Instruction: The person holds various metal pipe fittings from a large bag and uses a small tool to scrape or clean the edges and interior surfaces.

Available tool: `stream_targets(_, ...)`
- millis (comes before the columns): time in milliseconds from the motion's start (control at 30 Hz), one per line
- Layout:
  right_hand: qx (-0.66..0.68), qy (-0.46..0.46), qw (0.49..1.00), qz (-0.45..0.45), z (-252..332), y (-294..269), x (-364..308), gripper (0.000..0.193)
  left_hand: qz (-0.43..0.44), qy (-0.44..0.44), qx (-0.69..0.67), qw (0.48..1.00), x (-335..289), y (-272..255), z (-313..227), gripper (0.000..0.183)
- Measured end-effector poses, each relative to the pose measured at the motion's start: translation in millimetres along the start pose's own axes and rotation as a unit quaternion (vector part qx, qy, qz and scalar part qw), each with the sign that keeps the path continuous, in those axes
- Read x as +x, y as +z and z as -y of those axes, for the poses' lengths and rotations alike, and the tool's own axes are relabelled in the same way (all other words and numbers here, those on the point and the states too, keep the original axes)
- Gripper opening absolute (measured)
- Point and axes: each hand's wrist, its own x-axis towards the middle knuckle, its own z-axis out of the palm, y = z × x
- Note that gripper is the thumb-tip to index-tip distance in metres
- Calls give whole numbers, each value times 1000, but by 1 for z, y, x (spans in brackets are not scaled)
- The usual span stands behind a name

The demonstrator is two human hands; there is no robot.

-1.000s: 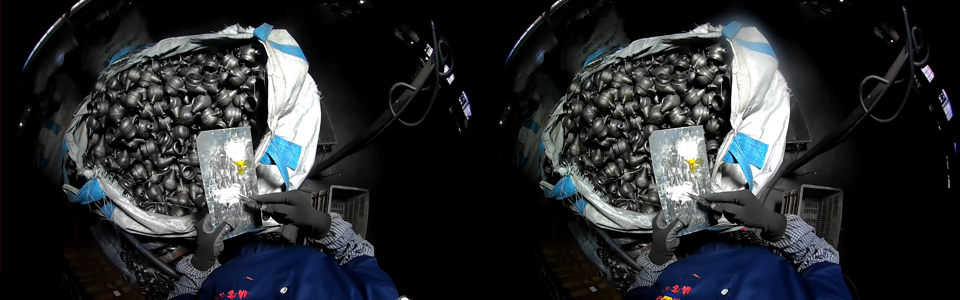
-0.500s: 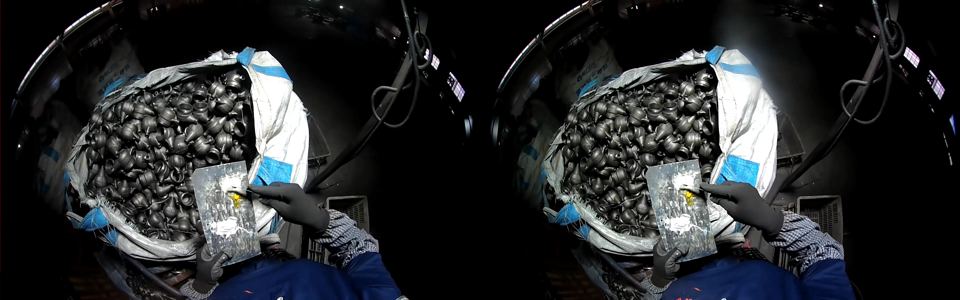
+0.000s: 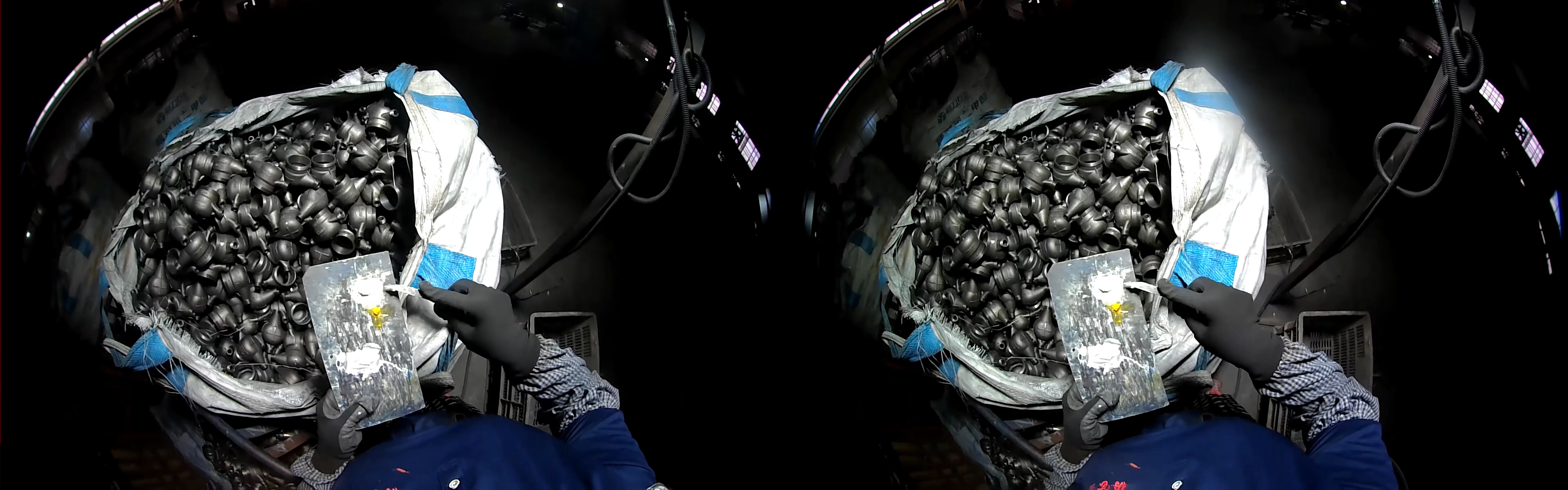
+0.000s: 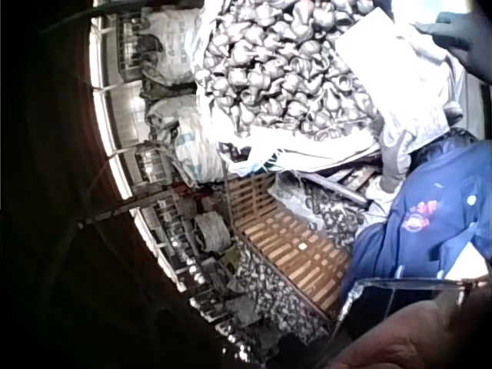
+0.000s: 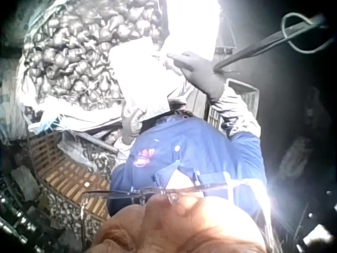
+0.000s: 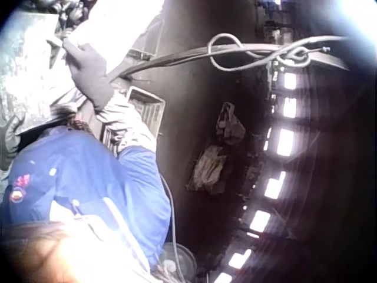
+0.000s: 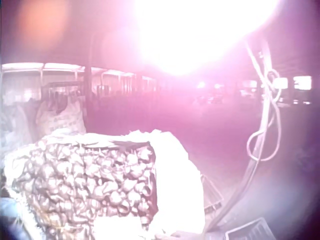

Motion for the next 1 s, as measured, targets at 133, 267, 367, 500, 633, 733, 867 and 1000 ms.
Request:
stream_targets(133,138,62,985,78,14,-6,-11,42,18,23,-60,998,1,-7,9,31)
stream_targets(267,122,48,985,110,13,-1,-14,46,-7,21,39,999,1,2,-1,32)
stream_targets(367,87,38,988,122,13,-1,-13,45,-2,43,61,997,1,0,2,33)
stream_targets(500,51,32,987,149,17,-3,-12,42,-28,37,-10,999,1,0,9,29)
stream_targets(633,132,32,980,145,9,1,-14,41,-40,33,-17,999,2,4,8,27)
stream_targets(733,292,58,947,123,-4,8,-11,41,-13,43,80,996,1,-4,7,32)
stream_targets(867,243,45,966,80,-3,-4,3,41,-3,33,97,995,-1,2,-2,30)
stream_targets(1000,114,10,992,55,9,-9,14,43,-6,34,106,994,-3,4,-5,31)
